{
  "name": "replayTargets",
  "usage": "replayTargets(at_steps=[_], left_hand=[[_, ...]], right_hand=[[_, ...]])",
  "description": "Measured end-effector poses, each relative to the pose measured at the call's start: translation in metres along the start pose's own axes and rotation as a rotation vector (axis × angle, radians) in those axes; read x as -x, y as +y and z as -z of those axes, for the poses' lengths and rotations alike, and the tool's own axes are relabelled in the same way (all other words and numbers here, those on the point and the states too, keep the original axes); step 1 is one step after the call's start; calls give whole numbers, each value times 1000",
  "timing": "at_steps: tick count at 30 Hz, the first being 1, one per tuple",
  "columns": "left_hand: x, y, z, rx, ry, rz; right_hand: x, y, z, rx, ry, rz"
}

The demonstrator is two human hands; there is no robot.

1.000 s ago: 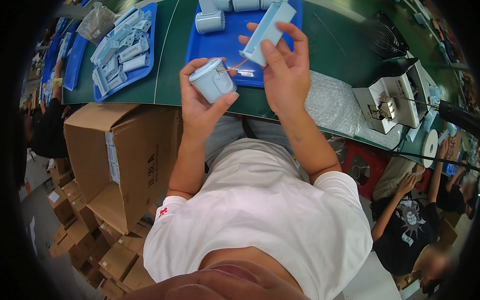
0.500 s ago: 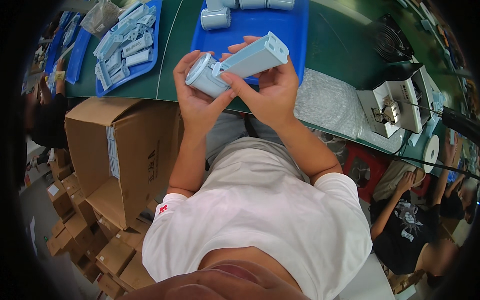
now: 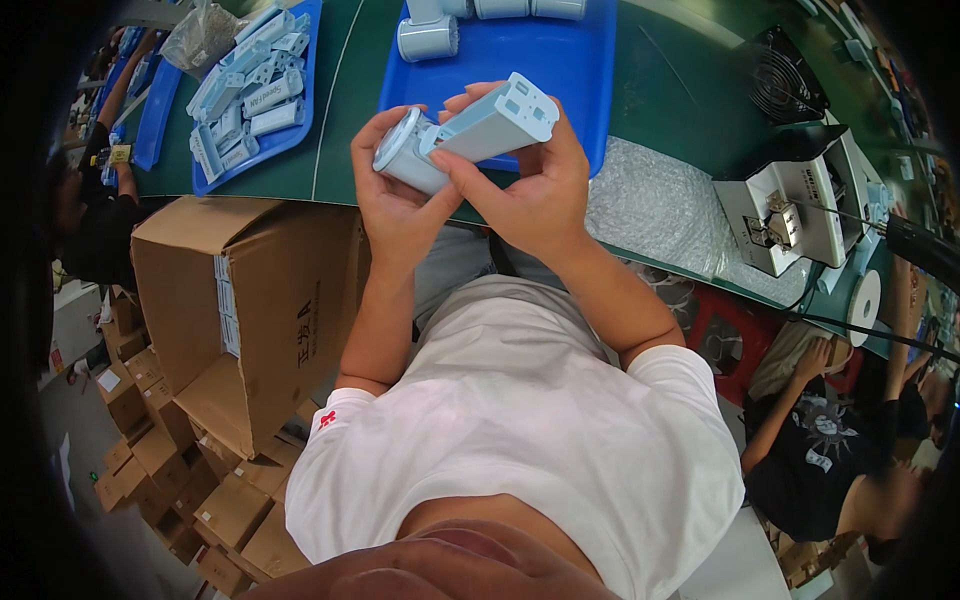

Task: The person assembles small electronic devices by inserting cylindrical components into rectangular plastic housings. They use a handheld power tool to secure the parts and place the finished units into a blue tray. The process is repeated for multiple units in a factory setting.

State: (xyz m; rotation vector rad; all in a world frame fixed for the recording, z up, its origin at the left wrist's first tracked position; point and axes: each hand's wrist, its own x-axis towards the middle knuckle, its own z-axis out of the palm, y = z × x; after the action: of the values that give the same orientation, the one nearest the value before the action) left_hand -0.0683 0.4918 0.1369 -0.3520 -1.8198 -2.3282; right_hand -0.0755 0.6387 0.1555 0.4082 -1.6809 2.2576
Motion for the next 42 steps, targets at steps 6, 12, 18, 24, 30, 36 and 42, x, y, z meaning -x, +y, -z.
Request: replayTargets(at_steps=[6, 12, 18, 24, 30, 36, 42], left_hand=[[-3, 1, 1, -73, -20, -12], [-2, 0, -3, -62, 4, -12], [-2, -1, -7, -138, 13, -70], [-10, 1, -9, -657, 65, -345], [-13, 0, -11, -698, 83, -466], [-13, -5, -12, -664, 91, -492], [-8, -14, -11, -644, 55, -444]], right_hand=[[-5, -6, 2, 35, -13, -34], [-4, -7, 3, 78, -15, -17], [0, -6, 2, 26, 36, -10], [6, 7, 1, 62, 19, 100], [9, 8, -1, 73, 31, 134], [10, 12, -1, 93, 45, 154], [11, 18, -2, 98, 88, 205]])
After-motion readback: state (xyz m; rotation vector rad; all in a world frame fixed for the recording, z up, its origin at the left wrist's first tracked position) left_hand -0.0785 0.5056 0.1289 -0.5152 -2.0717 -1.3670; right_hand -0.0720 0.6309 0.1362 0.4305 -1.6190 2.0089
